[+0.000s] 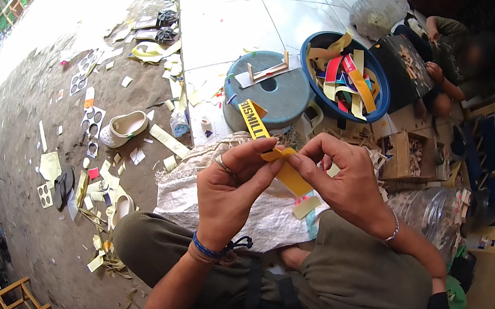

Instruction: The person folds a yellow printed cardboard strip into an L-shaped frame and trims it with scissors. They then attach a small white foam piece to the frame and continue folding and cutting to refine the shape.

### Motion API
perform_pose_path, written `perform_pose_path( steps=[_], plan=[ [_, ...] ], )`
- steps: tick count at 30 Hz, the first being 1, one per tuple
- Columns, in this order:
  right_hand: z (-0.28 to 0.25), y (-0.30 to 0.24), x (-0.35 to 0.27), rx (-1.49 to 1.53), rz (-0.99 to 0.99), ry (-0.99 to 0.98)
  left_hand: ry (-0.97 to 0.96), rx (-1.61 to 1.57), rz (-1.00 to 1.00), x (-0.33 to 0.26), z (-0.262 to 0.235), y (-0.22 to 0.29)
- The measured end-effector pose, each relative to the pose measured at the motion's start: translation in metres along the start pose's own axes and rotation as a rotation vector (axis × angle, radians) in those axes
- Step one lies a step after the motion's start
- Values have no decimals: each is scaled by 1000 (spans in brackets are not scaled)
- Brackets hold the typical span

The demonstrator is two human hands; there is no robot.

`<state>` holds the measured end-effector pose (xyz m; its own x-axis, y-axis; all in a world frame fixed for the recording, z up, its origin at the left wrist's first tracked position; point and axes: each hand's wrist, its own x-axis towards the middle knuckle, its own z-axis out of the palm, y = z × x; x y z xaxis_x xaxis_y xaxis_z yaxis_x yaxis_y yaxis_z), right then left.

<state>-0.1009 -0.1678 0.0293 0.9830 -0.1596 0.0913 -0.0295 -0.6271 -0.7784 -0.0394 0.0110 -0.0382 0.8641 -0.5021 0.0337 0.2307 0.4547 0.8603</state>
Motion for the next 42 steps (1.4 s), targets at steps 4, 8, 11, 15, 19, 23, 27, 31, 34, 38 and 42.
perform_pose_path(
  steps=[4, 8, 11, 15, 19, 23, 27, 31, 34, 38, 42],
  plan=[
    [-1, 1, 1, -60, -34, -1, 19, 15, 21, 0, 2, 0],
    [1, 1, 2, -85, -60, 24, 37, 24, 22, 1, 2, 1],
    [1, 1, 2, -100, -62, 26, 44, 31, -23, 2, 0, 3],
    [1, 2, 2, -99, -65, 16, 46, 19, -33, 2, -1, 5],
    [1, 3, 2, -87, -67, 13, 55, 15, -66, 3, -3, 6],
    [1, 4, 2, -62, -65, 4, 74, 7, -91, 4, -3, 6],
    [1, 5, 3, -60, -89, 10, 62, 10, -85, 5, -4, 6],
    [3, 6, 2, -59, -80, 18, 51, -7, -108, 6, -5, 8],
    [4, 7, 2, -65, -93, 27, 51, -24, -122, 6, -6, 9],
    [5, 9, 2, -74, -122, 40, 55, -56, -131, 7, -5, 9],
    [5, 10, 2, -86, -126, 46, 52, -42, -138, 7, -6, 9]
  ],
)
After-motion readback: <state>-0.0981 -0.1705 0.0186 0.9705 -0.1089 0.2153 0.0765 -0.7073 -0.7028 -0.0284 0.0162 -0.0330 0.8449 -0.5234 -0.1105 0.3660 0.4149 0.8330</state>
